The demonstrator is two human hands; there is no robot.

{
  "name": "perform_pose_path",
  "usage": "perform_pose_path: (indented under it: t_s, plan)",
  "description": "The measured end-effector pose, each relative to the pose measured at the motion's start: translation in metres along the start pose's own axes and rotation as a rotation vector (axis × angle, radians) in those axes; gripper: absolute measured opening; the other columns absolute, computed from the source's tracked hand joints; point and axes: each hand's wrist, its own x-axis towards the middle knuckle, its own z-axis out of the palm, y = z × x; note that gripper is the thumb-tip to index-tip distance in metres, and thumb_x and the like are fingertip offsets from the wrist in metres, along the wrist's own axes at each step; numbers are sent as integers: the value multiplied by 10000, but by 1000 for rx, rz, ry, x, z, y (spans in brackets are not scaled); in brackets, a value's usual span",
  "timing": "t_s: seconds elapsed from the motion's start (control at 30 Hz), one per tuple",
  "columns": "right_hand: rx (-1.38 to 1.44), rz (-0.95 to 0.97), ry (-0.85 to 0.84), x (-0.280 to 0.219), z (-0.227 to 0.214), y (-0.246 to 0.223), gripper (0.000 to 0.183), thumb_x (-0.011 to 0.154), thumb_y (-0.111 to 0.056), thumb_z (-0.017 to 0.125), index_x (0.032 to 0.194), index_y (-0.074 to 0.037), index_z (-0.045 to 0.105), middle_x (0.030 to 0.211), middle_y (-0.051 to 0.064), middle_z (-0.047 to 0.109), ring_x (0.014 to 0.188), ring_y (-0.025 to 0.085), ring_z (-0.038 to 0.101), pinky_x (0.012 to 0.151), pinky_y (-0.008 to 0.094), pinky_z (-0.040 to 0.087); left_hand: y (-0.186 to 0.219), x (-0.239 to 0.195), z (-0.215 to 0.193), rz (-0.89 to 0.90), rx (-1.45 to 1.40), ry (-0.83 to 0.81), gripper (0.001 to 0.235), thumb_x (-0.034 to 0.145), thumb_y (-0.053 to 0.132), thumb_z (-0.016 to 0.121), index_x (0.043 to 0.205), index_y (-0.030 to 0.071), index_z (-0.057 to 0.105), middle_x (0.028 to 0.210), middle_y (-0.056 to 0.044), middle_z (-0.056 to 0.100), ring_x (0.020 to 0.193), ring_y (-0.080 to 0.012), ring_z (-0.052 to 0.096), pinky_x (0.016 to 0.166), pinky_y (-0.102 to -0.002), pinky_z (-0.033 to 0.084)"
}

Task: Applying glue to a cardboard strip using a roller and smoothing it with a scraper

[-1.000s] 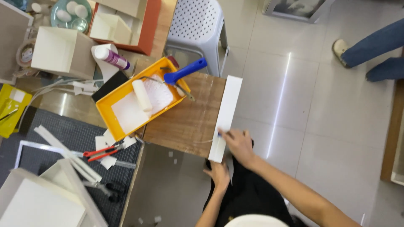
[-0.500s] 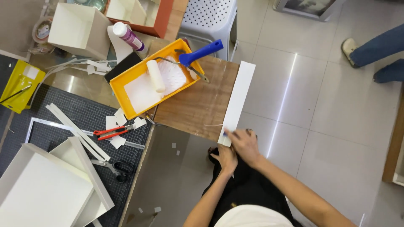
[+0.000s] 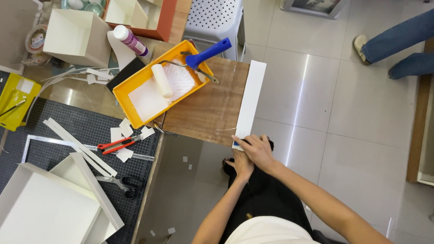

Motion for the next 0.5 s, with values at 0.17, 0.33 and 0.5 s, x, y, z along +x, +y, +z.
perform_pose_path:
  t_s: [0.17, 0.33, 0.5]
  plan:
    - [12, -14, -26, -21, 3, -4, 399, 985, -306, 547, 1374, -385, 588, 919, -40, 587, 829, 177, 567, 795, 405, 343, -19, 16, 16, -10, -121, -44, 576, 1065, 303, 403, 1403, -120, 208, 1377, -285, 450, 1357, -415, 441, 1045, -836, 0]
    - [90, -111, -45, -41, 8, -6, 406, 991, -312, 544, 1390, -384, 575, 896, -45, 590, 797, 151, 561, 772, 342, 344, 9, -7, -17, 62, -95, -18, 533, 1024, 271, 495, 1344, -59, 225, 1289, -212, 491, 1300, -364, 496, 1000, -857, 34]
    - [52, -31, 14, -54, 8, -10, 457, 949, -351, 594, 1402, -399, 565, 891, -45, 594, 791, 154, 590, 797, 377, 345, -16, 13, 13, -1, -81, -38, 596, 1077, 298, 366, 1424, -138, 155, 1376, -299, 447, 1367, -392, 433, 1050, -830, 21]
